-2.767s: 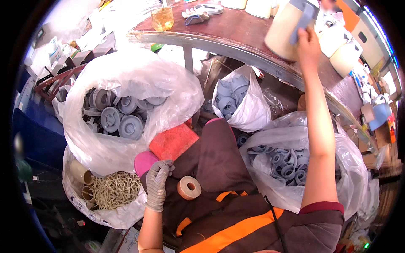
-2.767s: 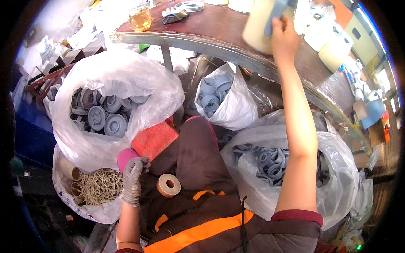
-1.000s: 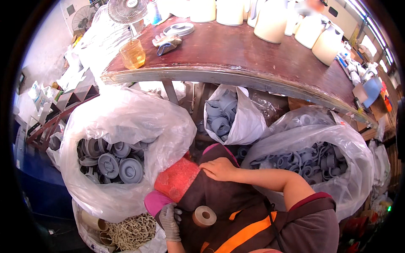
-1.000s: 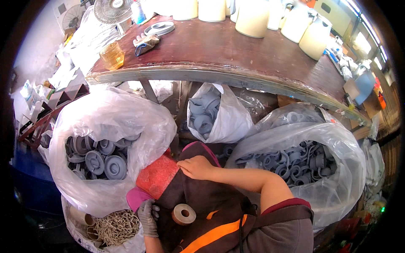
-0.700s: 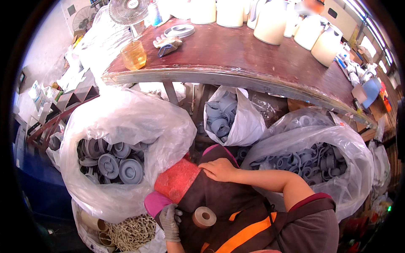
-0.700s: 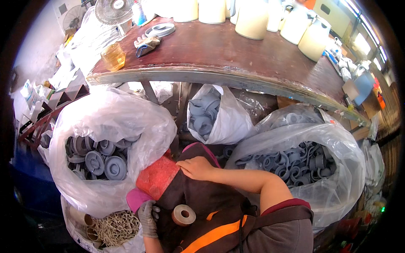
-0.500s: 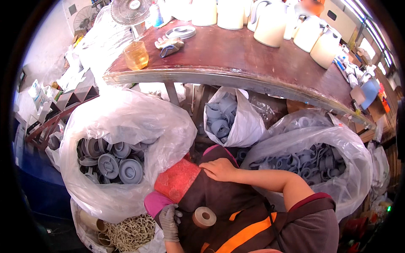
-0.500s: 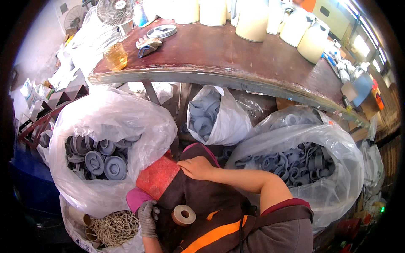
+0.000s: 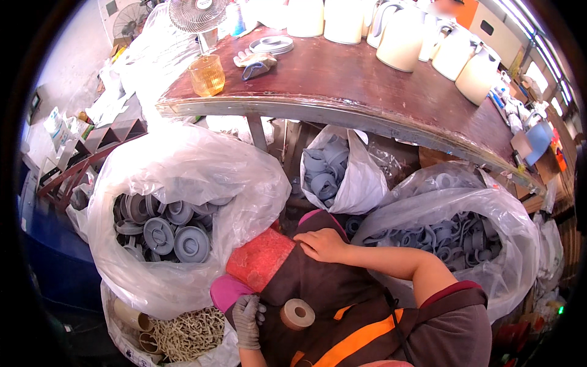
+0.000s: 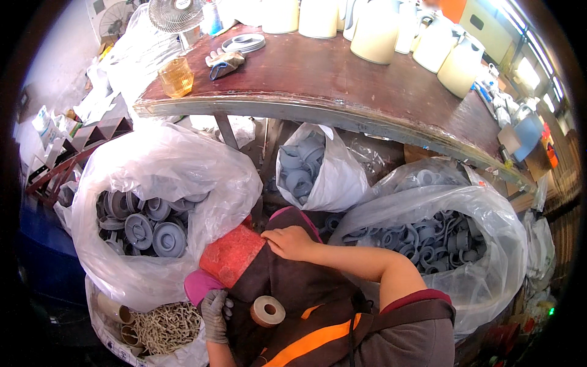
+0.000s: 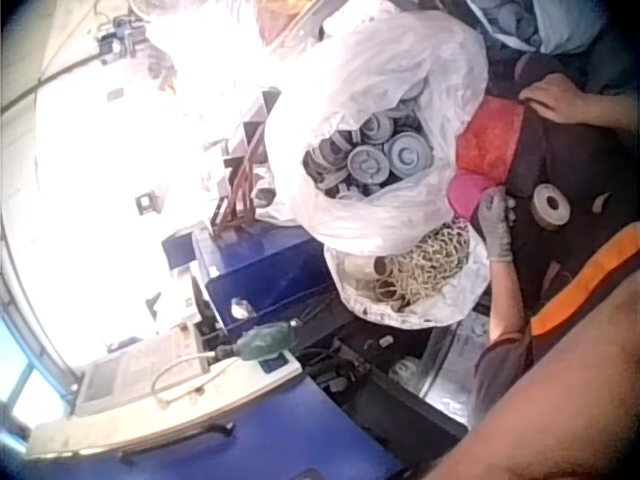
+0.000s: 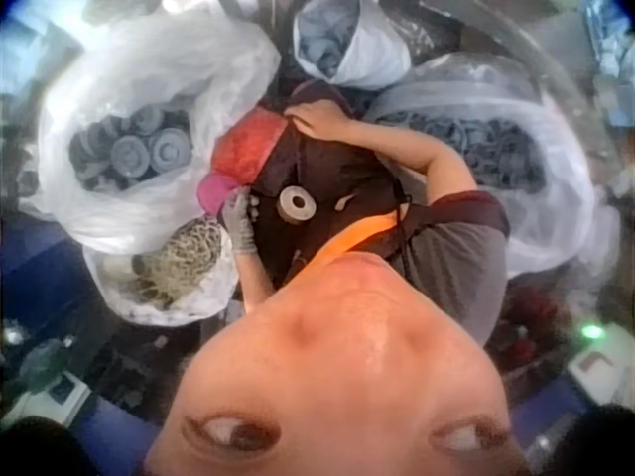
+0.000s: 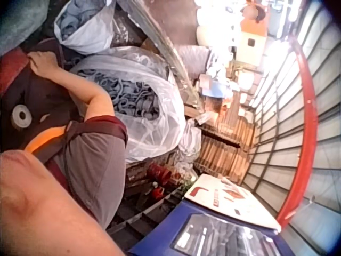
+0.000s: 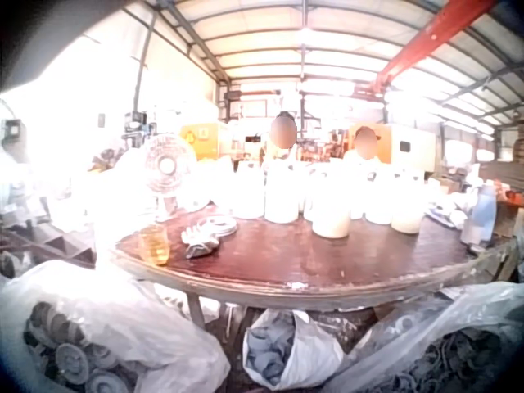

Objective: The person picks up a plastic jug and a lid, fits the lid onto the opening of the jug, and then places the assembled jug onto a table.

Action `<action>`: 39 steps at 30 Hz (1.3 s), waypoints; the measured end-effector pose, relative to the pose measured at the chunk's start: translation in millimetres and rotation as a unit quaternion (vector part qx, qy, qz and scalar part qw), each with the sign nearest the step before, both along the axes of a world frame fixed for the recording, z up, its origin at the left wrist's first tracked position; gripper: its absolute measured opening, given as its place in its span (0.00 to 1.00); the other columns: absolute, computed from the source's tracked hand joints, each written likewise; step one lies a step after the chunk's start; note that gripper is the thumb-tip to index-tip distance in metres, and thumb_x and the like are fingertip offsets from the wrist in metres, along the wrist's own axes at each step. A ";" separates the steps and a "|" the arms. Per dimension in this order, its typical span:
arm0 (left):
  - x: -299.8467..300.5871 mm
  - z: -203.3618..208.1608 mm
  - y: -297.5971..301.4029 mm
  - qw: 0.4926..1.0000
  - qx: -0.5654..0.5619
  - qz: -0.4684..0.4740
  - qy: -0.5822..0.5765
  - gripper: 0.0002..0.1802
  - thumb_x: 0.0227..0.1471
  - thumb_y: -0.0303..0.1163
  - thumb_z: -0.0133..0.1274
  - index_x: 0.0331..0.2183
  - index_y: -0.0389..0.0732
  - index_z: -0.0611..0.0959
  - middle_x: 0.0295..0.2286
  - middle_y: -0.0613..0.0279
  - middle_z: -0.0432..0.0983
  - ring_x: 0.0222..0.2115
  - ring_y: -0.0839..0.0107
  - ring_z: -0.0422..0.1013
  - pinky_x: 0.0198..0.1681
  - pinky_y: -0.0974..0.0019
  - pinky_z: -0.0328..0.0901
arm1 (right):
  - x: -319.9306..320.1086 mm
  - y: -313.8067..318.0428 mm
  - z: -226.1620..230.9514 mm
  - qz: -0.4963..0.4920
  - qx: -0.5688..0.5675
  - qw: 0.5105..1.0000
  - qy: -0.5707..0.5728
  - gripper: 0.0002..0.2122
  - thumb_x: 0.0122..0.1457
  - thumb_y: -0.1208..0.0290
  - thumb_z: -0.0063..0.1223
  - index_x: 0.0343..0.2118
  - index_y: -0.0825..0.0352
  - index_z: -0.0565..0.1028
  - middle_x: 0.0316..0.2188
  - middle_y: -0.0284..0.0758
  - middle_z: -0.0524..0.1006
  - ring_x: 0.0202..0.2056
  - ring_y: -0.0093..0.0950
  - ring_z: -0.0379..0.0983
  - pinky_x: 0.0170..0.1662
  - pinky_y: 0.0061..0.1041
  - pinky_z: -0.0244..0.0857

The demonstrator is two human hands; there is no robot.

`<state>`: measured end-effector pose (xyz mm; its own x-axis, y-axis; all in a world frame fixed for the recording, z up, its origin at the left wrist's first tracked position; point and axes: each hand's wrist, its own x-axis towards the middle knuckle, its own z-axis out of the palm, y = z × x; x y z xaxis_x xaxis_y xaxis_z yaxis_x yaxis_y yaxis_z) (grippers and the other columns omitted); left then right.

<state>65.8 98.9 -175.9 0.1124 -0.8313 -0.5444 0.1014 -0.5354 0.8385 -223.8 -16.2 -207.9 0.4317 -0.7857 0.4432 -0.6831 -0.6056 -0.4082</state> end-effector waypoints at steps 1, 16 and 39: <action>0.4 -0.3 0.1 1.000 0.000 -0.001 0.002 0.10 0.52 0.37 0.52 0.29 0.40 0.77 0.17 0.66 0.72 0.10 0.81 0.61 0.13 0.78 0.53 | 0.1 0.0 0.1 -0.001 -0.004 1.000 -0.001 0.11 0.52 0.66 0.53 0.39 0.58 0.74 0.22 0.33 0.75 0.23 0.34 0.73 0.25 0.32 0.66; 2.5 -5.0 -0.6 1.000 -0.009 0.002 0.028 0.09 0.52 0.35 0.51 0.29 0.39 0.77 0.17 0.63 0.74 0.11 0.79 0.63 0.12 0.79 0.55 | -1.0 1.0 2.3 -0.002 -0.023 1.000 0.000 0.09 0.52 0.67 0.54 0.37 0.59 0.74 0.22 0.31 0.73 0.23 0.33 0.73 0.25 0.30 0.66; 5.1 -3.9 -3.9 1.000 0.010 -0.008 0.023 0.09 0.51 0.34 0.51 0.28 0.37 0.77 0.17 0.63 0.73 0.11 0.79 0.65 0.12 0.79 0.56 | 4.1 -2.3 0.4 0.016 -0.028 0.999 0.005 0.07 0.51 0.68 0.55 0.33 0.61 0.74 0.22 0.31 0.74 0.24 0.31 0.73 0.26 0.29 0.66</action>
<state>71.0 95.0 -179.8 0.0734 -0.8215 -0.5654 0.1312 -0.5541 0.8220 -219.7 -18.5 -207.5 0.4614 -0.7456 0.4809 -0.6671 -0.6489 -0.3660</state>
